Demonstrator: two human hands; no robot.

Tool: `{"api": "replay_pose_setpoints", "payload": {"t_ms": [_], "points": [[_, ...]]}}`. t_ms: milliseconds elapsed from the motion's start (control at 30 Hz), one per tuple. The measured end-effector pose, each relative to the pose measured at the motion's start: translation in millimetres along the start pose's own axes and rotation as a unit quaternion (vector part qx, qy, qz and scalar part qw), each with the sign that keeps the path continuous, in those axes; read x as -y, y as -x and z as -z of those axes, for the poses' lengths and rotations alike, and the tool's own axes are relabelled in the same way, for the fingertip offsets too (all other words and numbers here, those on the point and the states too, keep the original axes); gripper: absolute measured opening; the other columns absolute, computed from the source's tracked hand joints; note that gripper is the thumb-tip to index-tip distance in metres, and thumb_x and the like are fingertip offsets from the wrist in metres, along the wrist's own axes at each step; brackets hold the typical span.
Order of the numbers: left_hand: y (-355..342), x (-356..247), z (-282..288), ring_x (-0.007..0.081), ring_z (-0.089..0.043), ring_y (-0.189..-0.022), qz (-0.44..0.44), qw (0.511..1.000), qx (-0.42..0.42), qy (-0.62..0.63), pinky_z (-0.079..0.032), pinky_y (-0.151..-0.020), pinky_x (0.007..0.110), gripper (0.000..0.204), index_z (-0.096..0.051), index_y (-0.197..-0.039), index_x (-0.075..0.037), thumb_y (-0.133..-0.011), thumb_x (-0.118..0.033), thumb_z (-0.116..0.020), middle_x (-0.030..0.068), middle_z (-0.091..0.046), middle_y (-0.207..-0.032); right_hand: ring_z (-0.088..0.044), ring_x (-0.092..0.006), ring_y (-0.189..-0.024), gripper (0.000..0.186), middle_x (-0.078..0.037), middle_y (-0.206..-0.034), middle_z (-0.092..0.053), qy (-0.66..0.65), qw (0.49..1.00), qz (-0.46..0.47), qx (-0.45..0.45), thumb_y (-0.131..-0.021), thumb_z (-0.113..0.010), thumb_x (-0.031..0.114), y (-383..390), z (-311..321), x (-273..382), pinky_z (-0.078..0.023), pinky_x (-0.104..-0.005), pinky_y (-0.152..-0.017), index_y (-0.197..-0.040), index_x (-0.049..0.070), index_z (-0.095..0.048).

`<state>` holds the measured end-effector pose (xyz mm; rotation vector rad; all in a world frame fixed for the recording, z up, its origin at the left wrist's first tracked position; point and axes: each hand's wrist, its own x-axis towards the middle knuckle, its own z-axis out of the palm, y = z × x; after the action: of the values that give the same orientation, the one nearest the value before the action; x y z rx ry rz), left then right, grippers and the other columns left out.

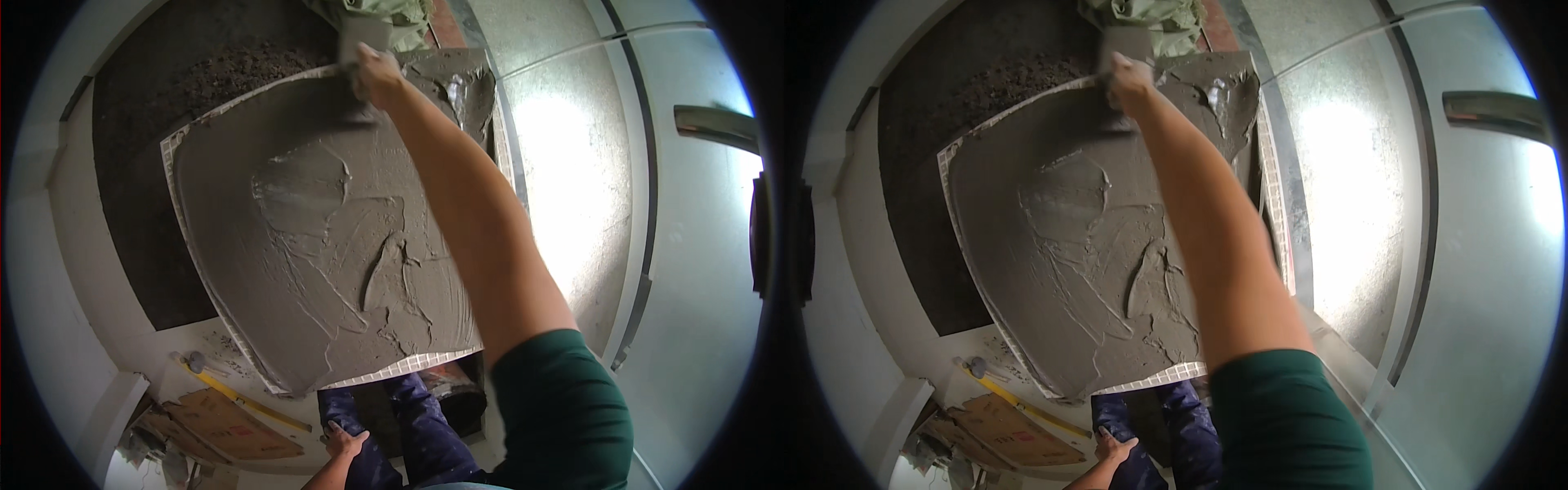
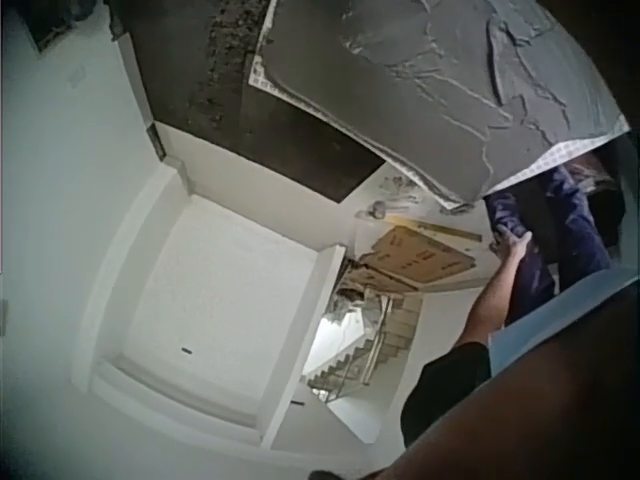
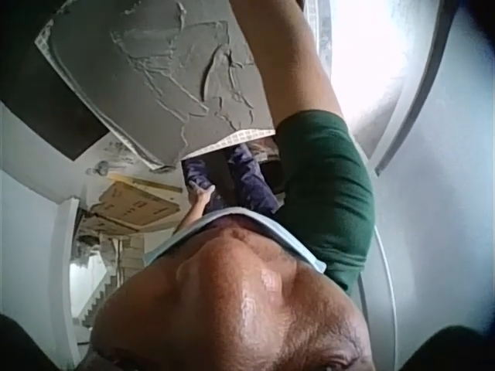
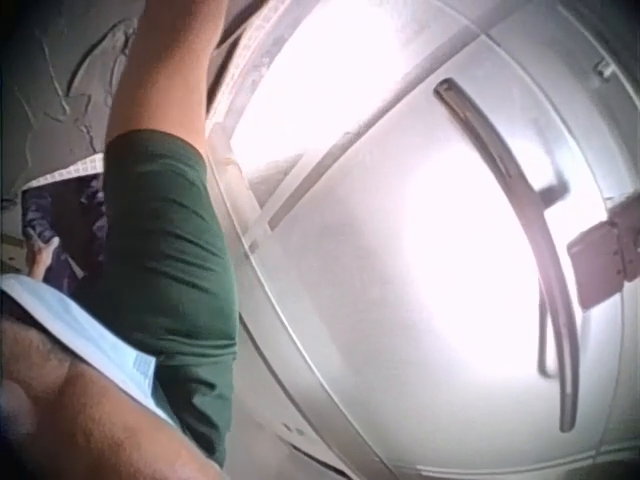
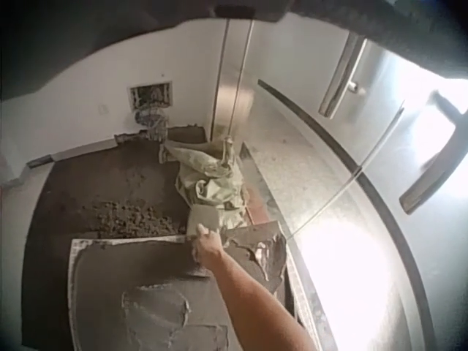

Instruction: Spreading mortar onto the back of a large floor tile using a trowel.

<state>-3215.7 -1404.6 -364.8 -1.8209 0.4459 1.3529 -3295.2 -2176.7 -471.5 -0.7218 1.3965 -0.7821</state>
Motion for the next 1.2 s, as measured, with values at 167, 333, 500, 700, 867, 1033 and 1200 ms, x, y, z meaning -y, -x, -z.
{"api": "replay_pose_setpoints", "payload": {"t_ms": [167,333,500,700,867,1033,1200], "points": [[-1.2,20.5,2.0,0.0416,-0.032,-0.14,0.016,1.0,0.014,0.004,-0.029,-0.116,0.046,0.123,-0.019,-0.153,-0.003,-0.066,-0.068,-0.076,0.022,-0.032,-0.153,-0.05,-0.0133,-0.048,0.04,-0.002,-0.066,-0.053,-0.021,0.989,0.037,0.144,-0.1,-0.05,0.047,64.3,-27.6,-11.0,-0.041,-0.0296,-0.042,-0.09,0.008,-0.056],[-10.5,26.2,-3.8,0.0371,-0.047,-0.131,0.018,0.999,-0.006,-0.036,-0.045,-0.105,0.045,0.123,-0.017,-0.154,-0.006,-0.064,-0.062,-0.081,0.0199,-0.032,-0.152,-0.042,-0.0066,-0.045,0.038,0.005,-0.063,-0.047,0.006,0.997,0.022,0.078,-0.1,-0.049,0.051,128.1,108.4,-7.4,-0.034,-0.0225,-0.038,-0.085,0.015,-0.051],[-22.0,35.8,-6.8,0.0362,-0.046,-0.131,0.007,0.999,-0.001,-0.039,-0.045,-0.105,0.045,0.123,-0.017,-0.154,-0.005,-0.064,-0.06,-0.082,0.0198,-0.032,-0.152,-0.032,-0.0074,-0.046,0.041,0.006,-0.06,-0.038,0.025,0.996,-0.085,0.013,-0.1,-0.045,0.056,109.4,212.3,-6.7,-0.023,-0.0241,-0.041,-0.08,0.021,-0.047],[-28.0,43.2,8.6,0.0368,-0.042,-0.136,0.003,0.999,0.048,-0.014,-0.047,-0.103,0.043,0.126,-0.016,-0.153,-0.001,-0.064,-0.062,-0.08,0.0235,-0.029,-0.153,-0.028,-0.0079,-0.046,0.042,0.006,-0.06,-0.034,-0.021,0.995,-0.097,0.005,-0.098,-0.045,0.058,95.0,212.9,-15.5,-0.022,-0.0247,-0.042,-0.078,0.022,-0.046],[-27.8,45.9,18.3,0.036,-0.05,-0.129,-0.016,0.998,0.046,-0.044,-0.05,-0.098,0.045,0.124,-0.017,-0.152,-0.001,-0.065,-0.064,-0.079,0.0229,-0.032,-0.151,-0.033,-0.0102,-0.045,0.045,0.004,-0.06,-0.039,0.017,0.99,-0.136,0.017,-0.096,-0.047,0.061,106.5,129.0,-41.7,-0.025,-0.026,-0.04,-0.076,0.021,-0.045],[-26.7,50.3,24.7,0.0358,-0.047,-0.131,-0.021,0.998,0.061,0.013,-0.046,-0.102,0.047,0.125,-0.016,-0.153,0.0,-0.065,-0.062,-0.08,0.0227,-0.032,-0.151,-0.044,-0.0127,-0.046,0.043,0.0,-0.066,-0.051,0.074,0.989,-0.127,0.018,-0.095,-0.051,0.058,135.4,-15.3,-73.7,-0.033,-0.0274,-0.041,-0.082,0.018,-0.052],[-41.1,68.9,-1.6,0.0361,-0.054,-0.124,-0.042,0.998,0.018,0.051,-0.052,-0.096,0.044,0.124,-0.019,-0.151,0.002,-0.065,-0.063,-0.08,0.0249,-0.033,-0.15,-0.048,-0.0127,-0.048,0.045,-0.001,-0.067,-0.053,0.077,0.987,-0.097,0.104,-0.096,-0.052,0.057,169.5,-151.3,-105.7,-0.037,-0.029,-0.042,-0.091,0.012,-0.055]]}}
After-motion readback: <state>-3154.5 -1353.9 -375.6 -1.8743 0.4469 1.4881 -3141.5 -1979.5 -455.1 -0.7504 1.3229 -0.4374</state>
